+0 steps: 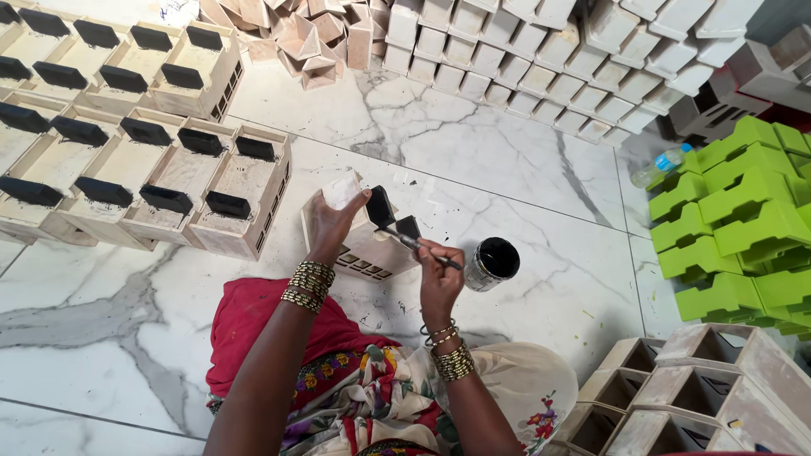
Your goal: The person sits on the floor painting small wooden toy vehicles black with a brush, dipping the brush into a paint can and coating the raised parts of each toy. They finish one toy, set it aside, and pull the next unpainted toy toward them to continue painting.
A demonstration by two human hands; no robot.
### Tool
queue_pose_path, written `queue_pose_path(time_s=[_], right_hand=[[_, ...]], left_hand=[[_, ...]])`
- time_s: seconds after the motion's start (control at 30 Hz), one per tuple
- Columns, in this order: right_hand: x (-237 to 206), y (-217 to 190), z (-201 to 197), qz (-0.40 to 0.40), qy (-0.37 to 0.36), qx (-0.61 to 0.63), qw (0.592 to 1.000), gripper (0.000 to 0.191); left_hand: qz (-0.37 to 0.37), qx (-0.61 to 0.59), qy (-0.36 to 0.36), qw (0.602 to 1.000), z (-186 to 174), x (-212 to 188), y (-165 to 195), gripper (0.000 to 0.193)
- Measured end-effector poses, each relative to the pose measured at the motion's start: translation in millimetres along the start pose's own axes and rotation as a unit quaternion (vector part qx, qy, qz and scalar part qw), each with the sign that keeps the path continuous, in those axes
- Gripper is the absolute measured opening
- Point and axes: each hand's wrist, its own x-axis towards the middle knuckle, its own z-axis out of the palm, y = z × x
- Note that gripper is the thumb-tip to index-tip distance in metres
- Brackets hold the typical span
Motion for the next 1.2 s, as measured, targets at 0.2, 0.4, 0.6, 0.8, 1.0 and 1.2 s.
queue_pose_path(time_s=[0.2, 0.4, 0.6, 0.8, 1.0, 1.2], right_hand=[[9.8, 1.4, -14.1, -0.001, 0.018, 0.059, 0.998, 0.018], [16.7, 21.4, 0.6, -0.003, -0.009, 0.018, 1.000, 0.016], [29.7, 17.6, -18.2, -0.007, 0.039, 0.068, 0.997, 0.019], [24.7, 28.6, -1.8, 0.011, 0.009, 0.047, 0.999, 0.016], [47.0, 14.3, -22.8, -0.020, 0.059, 0.057, 0.996, 0.020], [31.4, 21.2, -12.3, 0.015, 0.000, 0.039, 0.999, 0.018]], left_hand=[[-0.045, 0.093, 0.037, 0.994, -6.2, 10.8, 8.9, 0.082], [-0.061, 0.131, 0.014, 0.989, 3.0, 19.5, 19.9, 0.087], [-0.063, 0.149, 0.012, 0.987, 7.9, 30.7, 16.4, 0.090], [-0.060, 0.204, 0.009, 0.977, 18.0, 41.1, 15.8, 0.107], [-0.086, 0.216, -0.007, 0.973, 19.8, 42.3, 22.5, 0.101], [-0.056, 0.206, -0.026, 0.977, 27.4, 42.2, 23.3, 0.091]])
